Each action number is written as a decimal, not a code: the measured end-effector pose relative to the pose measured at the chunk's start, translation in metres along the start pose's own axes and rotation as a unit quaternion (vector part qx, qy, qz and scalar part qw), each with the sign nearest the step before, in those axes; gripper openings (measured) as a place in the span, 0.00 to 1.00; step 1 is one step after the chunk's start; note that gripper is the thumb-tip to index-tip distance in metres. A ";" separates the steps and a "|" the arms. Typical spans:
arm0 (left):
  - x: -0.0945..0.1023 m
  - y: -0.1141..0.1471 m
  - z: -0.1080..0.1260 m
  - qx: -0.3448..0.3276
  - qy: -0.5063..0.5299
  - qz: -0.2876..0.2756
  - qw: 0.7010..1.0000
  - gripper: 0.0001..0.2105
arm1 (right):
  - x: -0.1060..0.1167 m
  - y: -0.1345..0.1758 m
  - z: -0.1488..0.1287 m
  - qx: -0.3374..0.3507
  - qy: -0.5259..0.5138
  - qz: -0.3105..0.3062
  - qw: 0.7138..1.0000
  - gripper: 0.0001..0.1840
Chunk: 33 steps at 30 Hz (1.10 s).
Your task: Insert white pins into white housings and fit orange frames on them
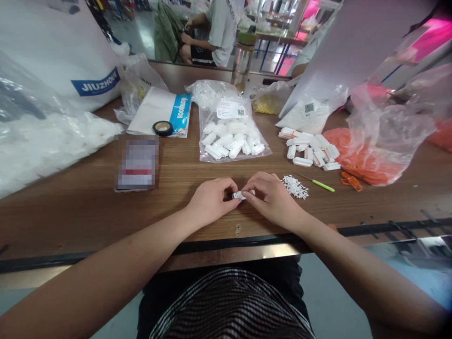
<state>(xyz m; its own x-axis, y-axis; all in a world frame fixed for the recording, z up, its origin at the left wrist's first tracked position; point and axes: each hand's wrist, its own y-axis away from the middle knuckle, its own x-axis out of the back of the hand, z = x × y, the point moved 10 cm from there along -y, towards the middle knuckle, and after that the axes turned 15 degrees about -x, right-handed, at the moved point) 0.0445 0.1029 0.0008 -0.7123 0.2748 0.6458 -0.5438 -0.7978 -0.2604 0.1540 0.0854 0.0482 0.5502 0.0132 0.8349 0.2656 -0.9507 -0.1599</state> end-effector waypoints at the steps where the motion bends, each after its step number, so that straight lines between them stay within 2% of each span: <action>1: 0.000 0.000 0.001 -0.001 0.004 0.001 1.000 0.06 | -0.003 -0.002 -0.001 0.004 0.011 0.001 1.000 0.06; 17: 0.001 -0.001 0.003 -0.006 0.009 0.005 1.000 0.06 | -0.004 0.002 -0.005 0.032 0.055 0.014 0.998 0.06; 33: 0.001 -0.001 0.002 -0.001 0.014 0.002 1.000 0.06 | -0.003 0.000 0.000 0.012 0.028 0.007 1.000 0.07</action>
<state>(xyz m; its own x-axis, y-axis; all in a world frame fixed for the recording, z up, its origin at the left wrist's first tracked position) 0.0450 0.1024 0.0035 -0.7260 0.2864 0.6252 -0.5419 -0.7980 -0.2637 0.1524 0.0858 0.0456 0.5094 -0.0172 0.8604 0.2782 -0.9428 -0.1835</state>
